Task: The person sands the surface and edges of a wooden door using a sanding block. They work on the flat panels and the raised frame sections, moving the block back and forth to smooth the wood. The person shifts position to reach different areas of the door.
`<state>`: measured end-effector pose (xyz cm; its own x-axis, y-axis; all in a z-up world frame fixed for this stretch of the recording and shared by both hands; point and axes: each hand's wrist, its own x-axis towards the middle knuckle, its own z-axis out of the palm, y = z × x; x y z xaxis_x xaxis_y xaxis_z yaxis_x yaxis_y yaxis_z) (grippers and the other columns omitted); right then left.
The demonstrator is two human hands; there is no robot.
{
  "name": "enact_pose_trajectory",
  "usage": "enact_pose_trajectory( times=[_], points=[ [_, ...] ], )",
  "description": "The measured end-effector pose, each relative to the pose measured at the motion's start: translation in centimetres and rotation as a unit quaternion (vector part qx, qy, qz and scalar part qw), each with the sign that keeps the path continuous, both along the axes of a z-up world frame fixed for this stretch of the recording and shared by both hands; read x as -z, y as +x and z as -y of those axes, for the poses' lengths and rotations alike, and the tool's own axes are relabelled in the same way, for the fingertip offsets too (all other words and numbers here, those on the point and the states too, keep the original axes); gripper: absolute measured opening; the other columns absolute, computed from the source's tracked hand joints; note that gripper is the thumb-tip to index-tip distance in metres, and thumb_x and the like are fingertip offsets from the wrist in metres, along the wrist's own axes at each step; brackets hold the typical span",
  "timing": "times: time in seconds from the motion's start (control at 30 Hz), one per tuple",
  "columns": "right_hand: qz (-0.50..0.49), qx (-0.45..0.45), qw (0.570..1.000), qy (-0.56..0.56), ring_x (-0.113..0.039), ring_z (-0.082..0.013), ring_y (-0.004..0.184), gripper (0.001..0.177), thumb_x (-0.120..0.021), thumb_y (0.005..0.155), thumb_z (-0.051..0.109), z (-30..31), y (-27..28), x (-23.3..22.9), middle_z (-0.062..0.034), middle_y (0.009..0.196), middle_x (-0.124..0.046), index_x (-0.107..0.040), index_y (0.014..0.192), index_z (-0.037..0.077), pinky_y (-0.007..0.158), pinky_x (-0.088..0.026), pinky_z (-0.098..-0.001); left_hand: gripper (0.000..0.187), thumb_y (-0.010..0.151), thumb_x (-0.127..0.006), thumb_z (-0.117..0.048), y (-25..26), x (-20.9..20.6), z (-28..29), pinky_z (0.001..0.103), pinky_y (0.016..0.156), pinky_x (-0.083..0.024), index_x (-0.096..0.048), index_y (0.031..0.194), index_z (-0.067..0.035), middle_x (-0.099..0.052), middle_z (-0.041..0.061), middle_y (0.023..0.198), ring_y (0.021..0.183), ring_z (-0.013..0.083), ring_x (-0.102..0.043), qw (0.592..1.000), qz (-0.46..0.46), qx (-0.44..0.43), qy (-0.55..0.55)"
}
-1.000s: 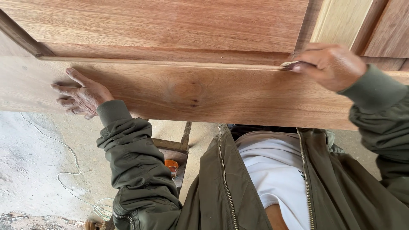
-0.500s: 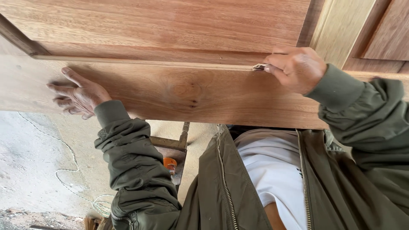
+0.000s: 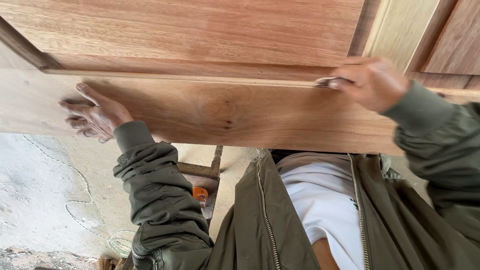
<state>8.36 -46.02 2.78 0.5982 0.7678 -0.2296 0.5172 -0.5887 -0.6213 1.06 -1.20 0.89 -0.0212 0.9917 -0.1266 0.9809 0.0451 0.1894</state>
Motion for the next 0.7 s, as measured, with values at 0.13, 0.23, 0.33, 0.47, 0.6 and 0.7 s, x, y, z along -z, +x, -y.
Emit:
enact_pose_trajectory(
  times=[0.13, 0.23, 0.33, 0.47, 0.6, 0.7],
  points=[
    [-0.053, 0.037, 0.998, -0.020, -0.055, -0.0204, 0.066, 0.011, -0.052, 0.084, 0.011, 0.4, 0.6, -0.5, -0.0041, 0.074, -0.059, -0.061, 0.089, 0.009, 0.061, -0.042, -0.0309, 0.077, 0.069, -0.018, -0.071, 0.1, -0.3, 0.0, 0.052, 0.097, -0.008, -0.007, 0.132, -0.028, -0.004, 0.012, 0.141, 0.129, 0.0350, 0.000, 1.000, -0.001, 0.002, -0.004],
    [-0.014, -0.004, 1.000, -0.002, -0.056, -0.0209, 0.062, 0.009, -0.052, 0.084, 0.011, -3.7, 0.8, 0.9, -0.0033, 0.075, -0.059, -0.060, 0.081, 0.007, 0.056, -0.045, -0.0336, 0.079, 0.067, -0.016, -0.072, 0.2, -0.5, 0.1, 0.057, 0.096, -0.006, -0.004, 0.132, -0.028, 0.000, 0.013, 0.141, 0.128, 0.0362, 0.001, 1.000, -0.008, 0.004, -0.013],
    [-0.014, -0.019, 0.999, 0.028, -0.055, -0.0193, 0.057, 0.009, -0.053, 0.084, 0.009, -6.2, 0.9, 1.7, -0.0053, 0.074, -0.058, -0.059, 0.080, 0.003, 0.049, -0.047, -0.0304, 0.081, 0.066, -0.014, -0.072, 0.0, -0.6, -0.2, 0.056, 0.096, -0.007, -0.003, 0.133, -0.028, 0.001, 0.013, 0.141, 0.128, 0.0366, 0.001, 1.000, -0.015, 0.008, -0.014],
    [-0.039, -0.020, 0.997, 0.057, -0.048, -0.0205, 0.051, 0.015, -0.050, 0.088, 0.006, -2.9, 1.6, 0.5, -0.0098, 0.062, -0.050, -0.055, 0.077, -0.004, 0.046, -0.041, -0.0333, 0.077, 0.069, -0.019, -0.072, -0.4, 0.7, -0.7, 0.056, 0.096, -0.007, -0.004, 0.132, -0.031, -0.001, 0.010, 0.142, 0.130, 0.0346, 0.002, 1.000, 0.003, -0.003, -0.007],
    [0.112, -0.045, 0.993, 0.006, -0.057, -0.0169, 0.056, 0.016, -0.058, 0.079, -0.005, 0.6, -1.0, 0.5, -0.0140, 0.079, -0.062, -0.064, 0.093, 0.000, 0.041, -0.049, -0.0216, 0.079, 0.068, -0.019, -0.072, -0.2, 0.0, -0.1, 0.058, 0.095, -0.007, -0.003, 0.132, -0.028, 0.002, 0.013, 0.142, 0.129, 0.0362, 0.002, 1.000, 0.008, 0.010, -0.019],
    [0.123, -0.087, 0.988, 0.024, -0.055, -0.0263, 0.082, 0.030, -0.052, 0.075, -0.008, 0.7, -1.8, 0.1, -0.0180, 0.094, -0.055, -0.055, 0.105, -0.008, 0.074, -0.051, -0.0322, 0.075, 0.069, -0.018, -0.071, -0.1, 0.3, -0.5, 0.055, 0.095, -0.013, -0.009, 0.131, -0.030, -0.009, 0.013, 0.140, 0.128, 0.0354, -0.005, 0.999, -0.030, 0.005, 0.014]
  ],
)
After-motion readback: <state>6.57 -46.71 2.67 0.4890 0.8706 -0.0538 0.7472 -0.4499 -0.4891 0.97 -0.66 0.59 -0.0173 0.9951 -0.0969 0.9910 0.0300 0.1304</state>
